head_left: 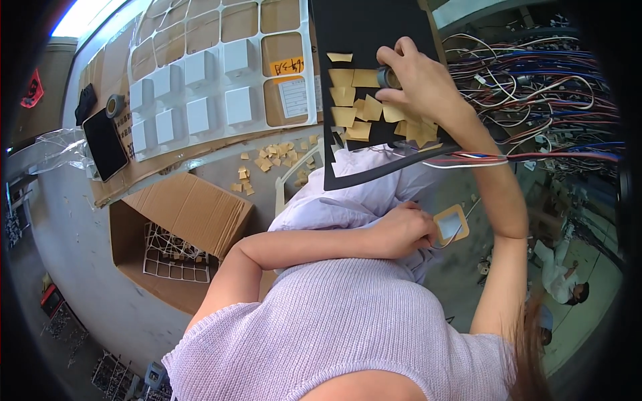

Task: Assembling electronic wiring components by attaching connectors and adhesive pads to wires.

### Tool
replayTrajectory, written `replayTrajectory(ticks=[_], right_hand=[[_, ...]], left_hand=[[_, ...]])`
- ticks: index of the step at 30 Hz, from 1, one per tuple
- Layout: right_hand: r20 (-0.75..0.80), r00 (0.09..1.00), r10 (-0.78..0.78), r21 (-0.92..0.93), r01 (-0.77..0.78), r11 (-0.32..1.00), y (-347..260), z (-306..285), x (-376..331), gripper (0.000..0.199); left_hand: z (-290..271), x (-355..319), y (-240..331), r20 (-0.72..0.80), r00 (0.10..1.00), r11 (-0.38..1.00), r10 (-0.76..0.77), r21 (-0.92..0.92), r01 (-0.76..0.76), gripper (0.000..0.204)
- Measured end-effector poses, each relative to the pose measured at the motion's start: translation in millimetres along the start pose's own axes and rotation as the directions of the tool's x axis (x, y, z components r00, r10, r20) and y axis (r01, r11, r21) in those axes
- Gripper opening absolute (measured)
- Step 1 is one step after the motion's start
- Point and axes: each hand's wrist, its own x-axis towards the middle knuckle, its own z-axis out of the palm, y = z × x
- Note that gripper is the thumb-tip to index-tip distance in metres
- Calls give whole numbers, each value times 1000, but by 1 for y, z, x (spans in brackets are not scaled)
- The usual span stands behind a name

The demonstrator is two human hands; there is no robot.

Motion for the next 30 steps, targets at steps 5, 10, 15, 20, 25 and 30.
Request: replayTrajectory(ticks=[5, 10, 15, 20, 25, 30], right_hand=[[-285, 944, -168, 203, 231, 952, 2, -18, 18, 42], [-3, 990, -141, 830, 81, 551, -3, -30, -5, 28], [-141, 957, -255, 989, 147, 4, 54, -25, -93, 38], [-262, 958, -114, 922, 283, 263, 48, -27, -133, 36], [-183, 983, -18, 939, 181, 293, 42, -21, -124, 16], [-260, 947, -190, 919, 304, 253, 44, -18, -111, 22]], left_hand=[[-3, 1, -1, 9, 1000, 999, -21, -28, 22, 9], [1, 5, 8, -117, 989, 995, 89, -31, -93, 9], [10, 11, 15, -52, 990, 989, 130, -61, -134, 10], [17, 12, 15, 38, 991, 992, 126, -6, -126, 10], [24, 10, 17, 36, 997, 997, 72, 19, -72, 9], [29, 12, 18, 48, 997, 995, 65, 67, -68, 9]])
